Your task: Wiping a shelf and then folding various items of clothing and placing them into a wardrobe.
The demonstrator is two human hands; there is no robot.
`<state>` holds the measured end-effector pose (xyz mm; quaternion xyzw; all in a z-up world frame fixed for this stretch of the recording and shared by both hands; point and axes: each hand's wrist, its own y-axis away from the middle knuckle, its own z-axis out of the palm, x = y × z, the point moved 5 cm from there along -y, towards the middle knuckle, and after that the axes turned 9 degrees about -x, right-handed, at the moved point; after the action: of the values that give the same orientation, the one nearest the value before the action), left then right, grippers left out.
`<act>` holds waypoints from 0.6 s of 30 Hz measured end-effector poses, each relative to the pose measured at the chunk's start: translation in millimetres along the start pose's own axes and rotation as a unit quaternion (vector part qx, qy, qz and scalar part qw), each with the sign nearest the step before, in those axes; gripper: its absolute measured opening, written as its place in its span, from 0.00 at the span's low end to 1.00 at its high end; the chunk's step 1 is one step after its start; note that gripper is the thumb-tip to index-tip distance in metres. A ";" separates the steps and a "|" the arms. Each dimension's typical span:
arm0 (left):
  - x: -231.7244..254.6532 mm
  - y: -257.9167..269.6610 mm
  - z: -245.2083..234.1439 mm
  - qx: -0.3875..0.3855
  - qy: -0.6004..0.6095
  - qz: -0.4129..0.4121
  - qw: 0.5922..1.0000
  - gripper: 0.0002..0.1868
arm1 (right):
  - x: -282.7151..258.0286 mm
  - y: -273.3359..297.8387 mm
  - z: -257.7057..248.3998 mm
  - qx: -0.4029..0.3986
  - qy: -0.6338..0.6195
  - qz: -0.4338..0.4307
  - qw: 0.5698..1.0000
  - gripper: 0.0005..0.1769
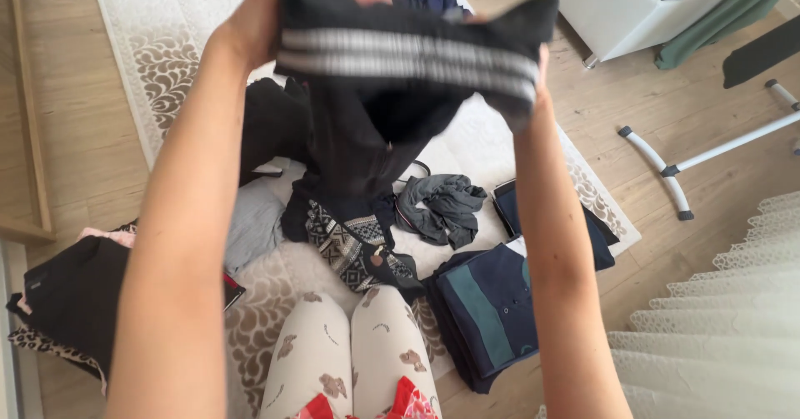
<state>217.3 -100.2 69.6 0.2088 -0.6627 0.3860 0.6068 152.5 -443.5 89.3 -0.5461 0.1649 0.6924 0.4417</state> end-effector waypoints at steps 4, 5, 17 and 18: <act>-50.0 45.6 36.1 -0.066 -0.107 -0.272 0.954 0.21 | 56.8 48.3 7.3 -0.192 0.266 0.200 0.923 0.35; -52.1 58.4 60.3 -0.066 -0.103 -0.276 0.953 0.21 | 67.2 58.8 27.5 -0.192 0.262 0.204 0.924 0.35; -317.4 305.7 242.6 -0.557 -0.147 -0.280 0.768 0.23 | 355.7 268.0 108.2 -0.423 0.083 0.414 0.802 0.44; -318.9 312.2 246.3 -0.552 -0.157 -0.296 0.764 0.24 | 361.6 273.2 109.8 -0.417 0.087 0.416 0.803 0.43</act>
<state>-117.5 -157.8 -310.4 0.0814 -0.7526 -0.2829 0.5890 -135.7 -361.1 -267.9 -0.6145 0.1092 0.7614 -0.1755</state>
